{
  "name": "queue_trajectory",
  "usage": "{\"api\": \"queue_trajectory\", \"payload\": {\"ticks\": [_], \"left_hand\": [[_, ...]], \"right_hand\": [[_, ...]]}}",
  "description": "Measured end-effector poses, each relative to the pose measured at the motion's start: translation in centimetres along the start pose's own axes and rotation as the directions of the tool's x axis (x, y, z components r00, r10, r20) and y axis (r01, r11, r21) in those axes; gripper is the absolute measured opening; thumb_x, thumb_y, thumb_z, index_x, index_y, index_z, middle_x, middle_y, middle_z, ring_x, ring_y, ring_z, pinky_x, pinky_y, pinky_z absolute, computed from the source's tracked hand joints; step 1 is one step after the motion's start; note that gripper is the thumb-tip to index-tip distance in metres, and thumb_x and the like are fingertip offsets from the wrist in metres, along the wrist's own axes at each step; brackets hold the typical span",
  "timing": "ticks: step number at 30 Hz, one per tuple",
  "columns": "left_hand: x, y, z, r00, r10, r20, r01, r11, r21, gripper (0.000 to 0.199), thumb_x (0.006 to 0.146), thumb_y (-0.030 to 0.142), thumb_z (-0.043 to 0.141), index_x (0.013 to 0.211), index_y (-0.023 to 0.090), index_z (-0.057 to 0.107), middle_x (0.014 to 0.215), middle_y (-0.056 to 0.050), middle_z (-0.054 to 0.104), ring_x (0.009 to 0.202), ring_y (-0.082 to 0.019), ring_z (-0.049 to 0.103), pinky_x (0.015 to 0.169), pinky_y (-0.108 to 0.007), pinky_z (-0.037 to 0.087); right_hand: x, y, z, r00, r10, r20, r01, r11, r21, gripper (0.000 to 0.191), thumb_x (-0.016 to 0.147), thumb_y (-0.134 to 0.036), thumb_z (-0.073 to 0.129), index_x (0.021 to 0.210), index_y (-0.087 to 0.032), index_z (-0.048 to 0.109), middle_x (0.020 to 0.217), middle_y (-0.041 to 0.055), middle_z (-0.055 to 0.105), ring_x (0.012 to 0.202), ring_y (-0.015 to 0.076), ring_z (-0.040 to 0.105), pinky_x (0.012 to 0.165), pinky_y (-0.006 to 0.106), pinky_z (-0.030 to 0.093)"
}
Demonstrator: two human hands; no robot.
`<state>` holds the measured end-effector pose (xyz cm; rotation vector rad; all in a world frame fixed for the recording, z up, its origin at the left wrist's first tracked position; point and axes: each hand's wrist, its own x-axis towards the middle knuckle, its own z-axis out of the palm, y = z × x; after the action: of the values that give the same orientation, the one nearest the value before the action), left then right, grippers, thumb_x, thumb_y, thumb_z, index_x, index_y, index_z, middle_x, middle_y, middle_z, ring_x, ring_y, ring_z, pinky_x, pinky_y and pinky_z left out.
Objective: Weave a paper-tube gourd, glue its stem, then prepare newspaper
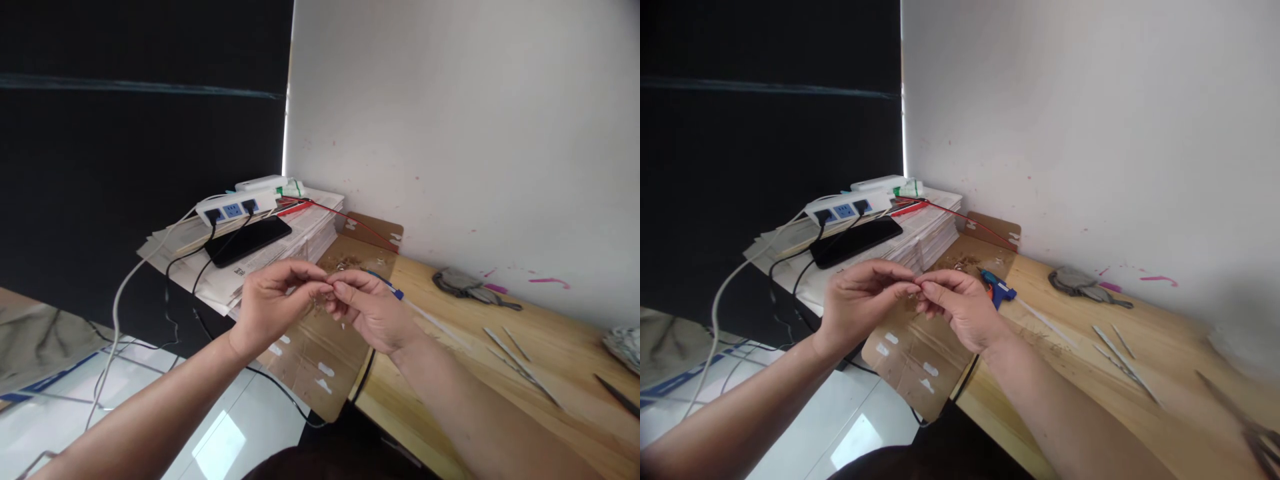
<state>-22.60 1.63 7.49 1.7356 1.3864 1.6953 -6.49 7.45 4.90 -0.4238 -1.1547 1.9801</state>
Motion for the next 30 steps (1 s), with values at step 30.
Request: {"api": "queue_trajectory", "payload": {"ticks": [30], "left_hand": [[2.6, -1.1, -10.6, 0.949, -0.290, 0.120, 0.107, 0.659, 0.744, 0.046, 0.078, 0.053, 0.072, 0.118, 0.030, 0.071, 0.108, -0.002, 0.077, 0.093, -0.025, 0.071, 0.085, -0.034, 0.055]], "right_hand": [[9.3, 3.3, -0.5, 0.989, -0.133, -0.058, 0.076, 0.817, -0.572, 0.010, 0.077, -0.025, 0.065, 0.084, -0.019, 0.071, 0.074, -0.0010, 0.068, 0.059, 0.0101, 0.058, 0.055, 0.023, 0.047]]}}
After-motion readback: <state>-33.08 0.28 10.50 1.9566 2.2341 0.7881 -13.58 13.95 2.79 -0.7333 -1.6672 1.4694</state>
